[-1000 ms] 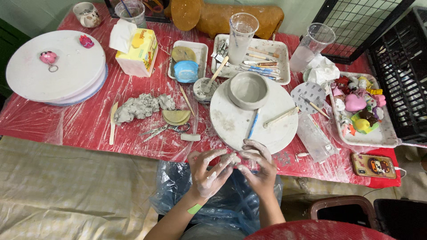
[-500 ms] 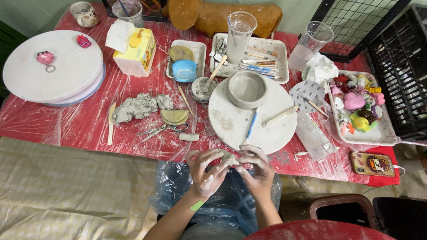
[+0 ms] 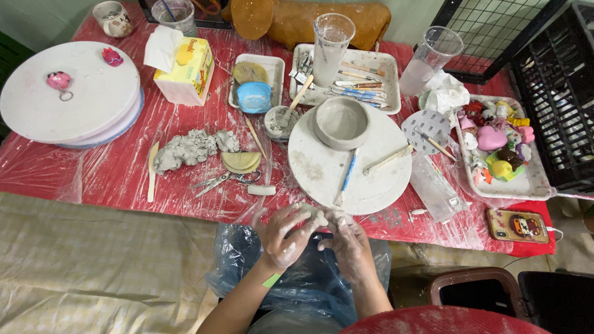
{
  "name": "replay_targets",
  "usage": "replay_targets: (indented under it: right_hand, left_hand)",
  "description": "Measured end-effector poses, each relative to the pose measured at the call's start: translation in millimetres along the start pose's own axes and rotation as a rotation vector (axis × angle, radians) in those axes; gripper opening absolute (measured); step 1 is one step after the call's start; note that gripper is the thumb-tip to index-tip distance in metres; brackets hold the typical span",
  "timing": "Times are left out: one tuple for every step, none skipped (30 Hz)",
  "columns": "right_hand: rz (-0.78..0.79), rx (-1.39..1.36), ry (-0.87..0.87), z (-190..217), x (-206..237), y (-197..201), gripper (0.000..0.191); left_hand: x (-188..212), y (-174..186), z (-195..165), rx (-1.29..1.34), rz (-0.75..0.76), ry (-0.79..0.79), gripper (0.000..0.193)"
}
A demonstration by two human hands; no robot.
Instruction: The person sits at a pottery work table and shapes a small piece of clay by hand, pinching and rotating it between both hands. They briefly use a wooden modeling tool on the clay, then continue hand-shaping it and work near a small bowl on a banding wheel.
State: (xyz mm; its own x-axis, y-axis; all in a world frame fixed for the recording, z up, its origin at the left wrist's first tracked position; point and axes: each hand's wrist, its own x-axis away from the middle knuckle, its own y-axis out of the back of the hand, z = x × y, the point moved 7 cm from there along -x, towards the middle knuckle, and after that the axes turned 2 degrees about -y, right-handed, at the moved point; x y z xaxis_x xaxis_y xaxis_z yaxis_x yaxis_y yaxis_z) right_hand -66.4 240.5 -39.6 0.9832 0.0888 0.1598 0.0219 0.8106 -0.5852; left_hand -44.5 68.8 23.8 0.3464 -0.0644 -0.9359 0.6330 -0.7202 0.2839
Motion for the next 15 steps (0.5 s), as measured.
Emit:
replay_targets:
  right_hand:
    - [-0.003,-0.019,0.004,1.0,-0.1,-1.3,0.030]
    - [0.015,0.099,0.109,7.9,0.4,-5.1,0.027]
    - [0.031,0.216,0.215,13.2,1.7,-10.2,0.025]
    - [0.043,0.333,0.321,18.4,4.9,-14.7,0.024]
    - [0.030,0.384,0.399,22.7,7.3,-15.8,0.027]
    - [0.017,0.434,0.478,26.5,9.4,-17.3,0.031]
    - [0.002,0.485,0.556,30.0,12.1,-18.1,0.035]
    - [0.019,0.533,0.602,31.3,13.2,-19.7,0.034]
    - [0.036,0.581,0.651,32.6,13.2,-21.4,0.033]
    - [0.055,0.630,0.698,33.7,13.7,-22.7,0.032]
    - [0.039,0.646,0.704,33.1,13.5,-20.2,0.029]
    - [0.023,0.662,0.710,32.0,13.0,-18.2,0.027]
    - [0.007,0.678,0.716,30.8,13.3,-15.9,0.024]
    - [-0.018,0.647,0.698,29.1,13.4,-11.7,0.020]
    - [-0.044,0.615,0.683,27.7,13.0,-7.8,0.019]
  left_hand:
    - [-3.3,-0.3,-0.2,0.010,-0.009,0.025,0.035]
    - [-6.7,-0.8,-0.5,0.021,-0.018,0.048,0.034]
    - [-10.1,0.2,0.0,0.033,-0.026,0.070,0.034]
    - [-12.8,0.9,-1.4,0.036,-0.006,0.072,0.033]
    - [-15.3,2.1,-2.6,0.039,0.011,0.073,0.033]
    - [-17.8,3.1,-3.8,0.041,0.027,0.073,0.033]
    - [-19.1,4.1,-5.6,0.039,0.051,0.082,0.035]
    - [-19.7,5.4,-7.5,0.039,0.074,0.091,0.038]
    - [-20.9,4.8,-8.4,0.037,0.096,0.098,0.041]
    - [-22.5,5.8,-9.8,0.043,0.081,0.091,0.042]
    - [-23.3,6.8,-11.0,0.048,0.067,0.085,0.044]
    - [-24.2,7.2,-11.6,0.052,0.052,0.078,0.045]
    - [-24.8,6.6,-11.0,0.075,0.049,0.078,0.045]
    - [-25.1,6.4,-10.0,0.098,0.047,0.080,0.046]
    - [-25.6,5.7,-9.3,0.121,0.044,0.079,0.046]
